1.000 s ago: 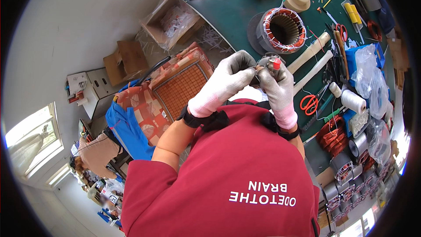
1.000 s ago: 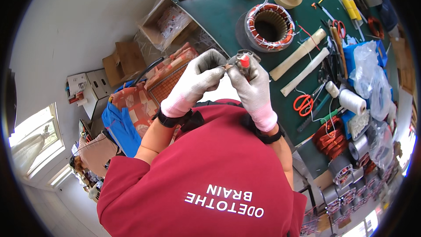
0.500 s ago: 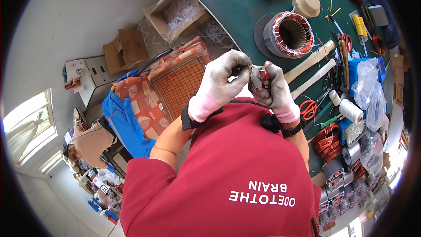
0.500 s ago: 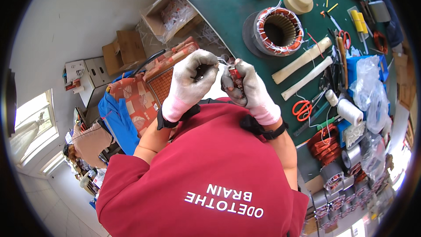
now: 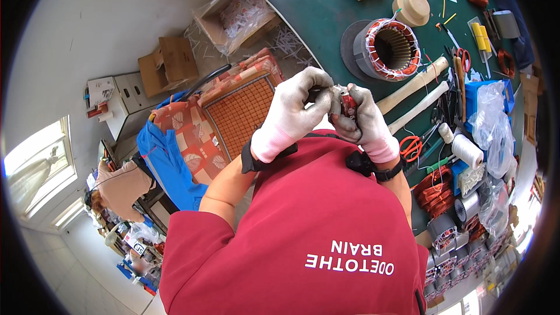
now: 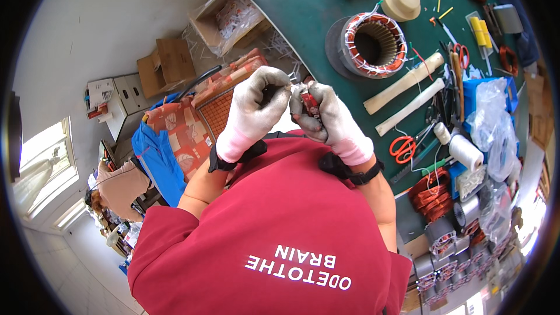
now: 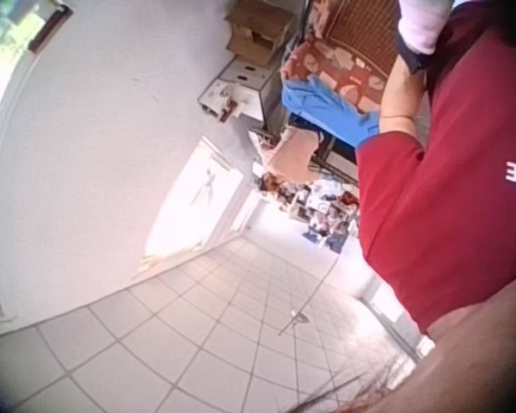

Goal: The recorder is wiring motor stators by inserting copper coils and securing them with cable ties.

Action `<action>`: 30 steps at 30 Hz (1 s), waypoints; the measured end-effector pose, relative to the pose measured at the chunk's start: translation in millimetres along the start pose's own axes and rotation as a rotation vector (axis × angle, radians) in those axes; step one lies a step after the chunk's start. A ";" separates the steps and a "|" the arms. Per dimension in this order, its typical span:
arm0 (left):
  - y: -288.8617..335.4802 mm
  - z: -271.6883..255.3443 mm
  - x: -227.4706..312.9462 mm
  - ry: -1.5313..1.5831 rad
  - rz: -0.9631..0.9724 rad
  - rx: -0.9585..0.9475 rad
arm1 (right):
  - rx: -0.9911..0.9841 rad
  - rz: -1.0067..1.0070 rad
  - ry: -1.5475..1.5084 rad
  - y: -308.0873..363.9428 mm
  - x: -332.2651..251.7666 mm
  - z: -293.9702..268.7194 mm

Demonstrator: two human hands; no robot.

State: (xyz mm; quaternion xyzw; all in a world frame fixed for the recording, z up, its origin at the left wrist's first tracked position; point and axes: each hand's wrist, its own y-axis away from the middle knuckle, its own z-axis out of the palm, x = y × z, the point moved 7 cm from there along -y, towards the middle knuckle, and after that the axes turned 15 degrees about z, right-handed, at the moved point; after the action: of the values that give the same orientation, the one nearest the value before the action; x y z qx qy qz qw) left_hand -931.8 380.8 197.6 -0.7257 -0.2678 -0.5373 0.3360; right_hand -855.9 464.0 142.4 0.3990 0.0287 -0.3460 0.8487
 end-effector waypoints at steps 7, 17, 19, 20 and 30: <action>1.6 2.3 -6.8 0.072 -0.156 -0.028 | -0.085 0.001 -0.042 -2.4 -0.3 3.2; 0.3 7.0 -6.1 0.177 -0.176 -0.031 | -0.097 0.011 -0.055 -1.9 2.4 1.2; 4.0 9.9 -13.8 0.250 -0.203 -0.035 | -0.093 0.015 -0.056 -2.0 2.9 0.5; 4.1 10.2 -14.8 0.250 -0.203 -0.036 | -0.088 0.019 -0.056 -2.1 3.6 0.0; 2.9 13.8 -12.7 0.241 -0.199 -0.079 | -0.148 0.054 -0.107 -0.7 7.9 -0.8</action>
State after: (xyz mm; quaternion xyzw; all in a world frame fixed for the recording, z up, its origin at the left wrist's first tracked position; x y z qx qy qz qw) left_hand -924.8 389.3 182.1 -0.6387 -0.2749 -0.6610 0.2821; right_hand -850.1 459.8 138.8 0.3166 -0.0021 -0.3407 0.8853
